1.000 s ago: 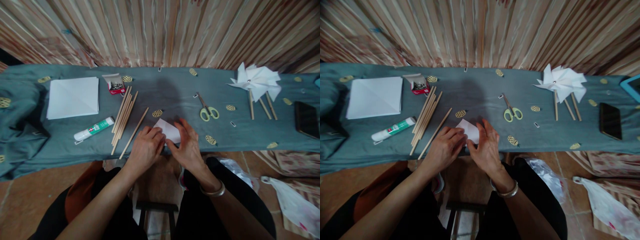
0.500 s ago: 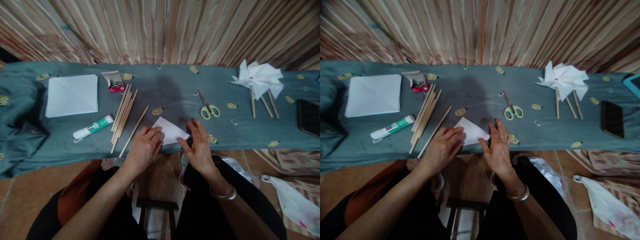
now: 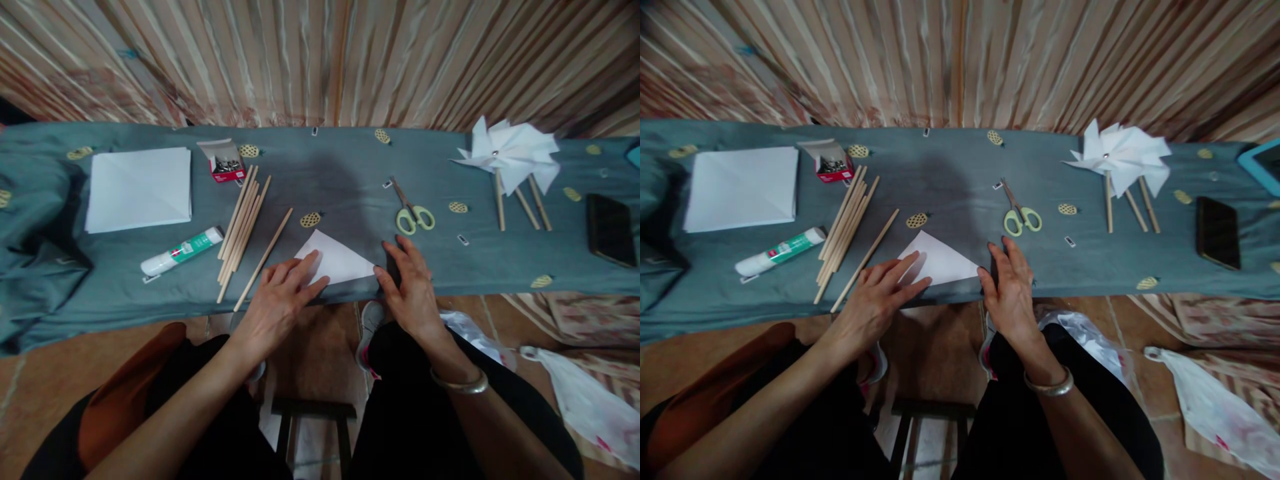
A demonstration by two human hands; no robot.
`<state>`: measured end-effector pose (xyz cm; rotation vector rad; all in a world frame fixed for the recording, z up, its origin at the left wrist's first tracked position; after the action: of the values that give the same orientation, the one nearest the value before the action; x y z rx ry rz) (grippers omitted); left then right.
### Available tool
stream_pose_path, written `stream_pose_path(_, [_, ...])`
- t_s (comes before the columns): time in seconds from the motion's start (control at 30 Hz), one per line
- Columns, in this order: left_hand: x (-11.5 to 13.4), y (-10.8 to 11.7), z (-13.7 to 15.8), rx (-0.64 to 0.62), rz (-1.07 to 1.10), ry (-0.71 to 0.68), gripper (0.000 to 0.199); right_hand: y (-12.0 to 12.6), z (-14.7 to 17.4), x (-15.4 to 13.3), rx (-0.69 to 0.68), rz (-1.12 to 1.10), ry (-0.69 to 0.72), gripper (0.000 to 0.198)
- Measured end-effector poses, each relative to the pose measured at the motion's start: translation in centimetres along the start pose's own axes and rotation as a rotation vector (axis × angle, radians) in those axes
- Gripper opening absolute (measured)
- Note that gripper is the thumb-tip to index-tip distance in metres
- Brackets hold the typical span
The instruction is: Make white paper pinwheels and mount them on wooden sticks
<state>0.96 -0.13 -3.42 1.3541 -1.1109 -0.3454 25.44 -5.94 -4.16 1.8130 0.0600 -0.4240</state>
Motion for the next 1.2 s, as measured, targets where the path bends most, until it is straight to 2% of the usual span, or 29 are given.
stream_pose_path(0.17, [0.4,0.2,0.1,-0.019,-0.011,-0.033,0.060,0.0,0.0,0.1,-0.001,0.006,0.013,0.046])
stream_pose_path(0.4, [-0.3,0.6,1.1,-0.023,0.095,-0.047,0.045,-0.1,-0.1,0.3,-0.002,0.030,0.018,0.048])
stream_pose_path(0.6, [-1.6,1.8,3.6,0.028,0.175,0.024,0.039,-0.1,0.0,0.3,-0.004,0.025,0.017,0.048])
stream_pose_path(0.9, [-2.0,2.4,5.1,0.083,0.169,-0.004,0.035,0.0,-0.1,0.4,-0.013,0.031,0.018,0.052])
stream_pose_path(1.2, [-1.6,2.8,4.3,0.216,0.063,-0.095,0.018,-0.1,-0.1,0.5,-0.007,0.024,0.022,0.052])
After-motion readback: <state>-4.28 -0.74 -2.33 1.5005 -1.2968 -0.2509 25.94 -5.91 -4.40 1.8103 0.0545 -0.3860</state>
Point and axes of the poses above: each hand's wrist, its own z-axis away from the middle knuckle, its own y-axis out of the back of the hand, x = y × z, the point moved 1 cm from there along -z, towards the middle knuckle, and after that the axes turned 13 degrees about z, right-handed, at the moved point
